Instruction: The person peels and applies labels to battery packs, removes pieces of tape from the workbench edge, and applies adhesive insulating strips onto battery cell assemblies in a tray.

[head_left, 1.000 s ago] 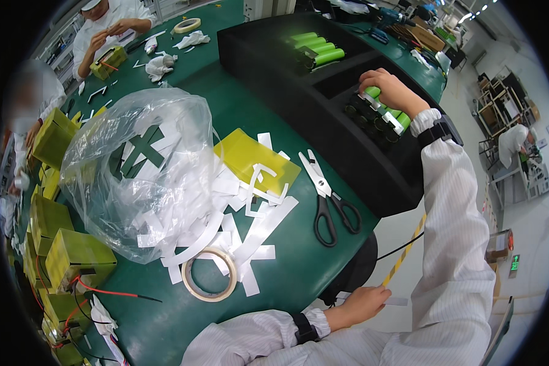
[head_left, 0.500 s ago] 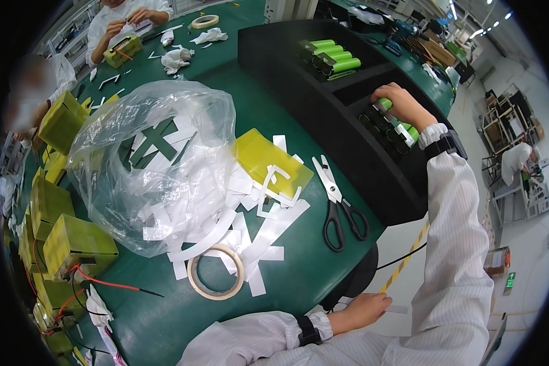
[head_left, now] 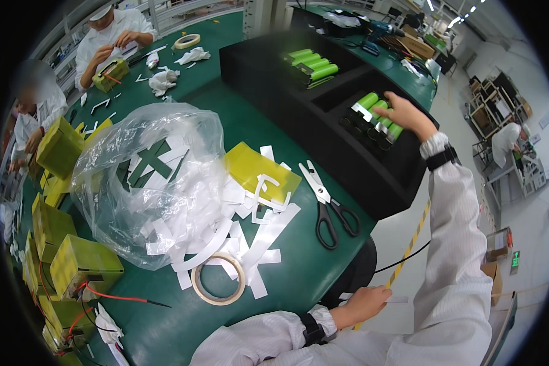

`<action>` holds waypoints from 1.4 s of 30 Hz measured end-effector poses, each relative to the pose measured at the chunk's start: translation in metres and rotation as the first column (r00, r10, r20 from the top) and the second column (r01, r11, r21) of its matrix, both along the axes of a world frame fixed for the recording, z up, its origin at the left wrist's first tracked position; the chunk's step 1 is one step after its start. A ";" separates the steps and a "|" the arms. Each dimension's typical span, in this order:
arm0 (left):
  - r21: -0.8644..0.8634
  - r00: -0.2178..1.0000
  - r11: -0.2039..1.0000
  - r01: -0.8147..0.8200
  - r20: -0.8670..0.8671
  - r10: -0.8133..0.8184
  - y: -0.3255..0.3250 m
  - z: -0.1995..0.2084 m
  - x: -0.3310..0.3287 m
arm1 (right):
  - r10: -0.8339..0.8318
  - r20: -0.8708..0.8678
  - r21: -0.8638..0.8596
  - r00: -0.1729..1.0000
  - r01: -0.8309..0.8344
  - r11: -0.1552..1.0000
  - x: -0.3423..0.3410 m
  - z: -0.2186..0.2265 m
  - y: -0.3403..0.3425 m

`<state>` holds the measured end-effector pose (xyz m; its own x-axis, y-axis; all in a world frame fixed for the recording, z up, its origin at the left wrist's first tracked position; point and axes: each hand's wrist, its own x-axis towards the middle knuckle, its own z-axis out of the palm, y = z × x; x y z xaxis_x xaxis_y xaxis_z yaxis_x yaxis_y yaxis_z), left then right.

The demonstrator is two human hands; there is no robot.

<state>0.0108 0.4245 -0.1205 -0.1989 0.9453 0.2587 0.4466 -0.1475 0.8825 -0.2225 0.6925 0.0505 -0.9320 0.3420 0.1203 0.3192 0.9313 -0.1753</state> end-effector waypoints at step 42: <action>-0.042 0.999 0.999 -0.009 0.040 0.011 -0.010 0.010 -0.013 | -0.391 -0.434 0.368 0.812 0.555 0.746 -0.007 0.029 0.037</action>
<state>-0.0027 0.4144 -0.1103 -0.2181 0.9529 0.2107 0.4123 -0.1057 0.9049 -0.2293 0.7295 0.0798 -0.5451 0.5543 0.6290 0.7449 0.6645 0.0599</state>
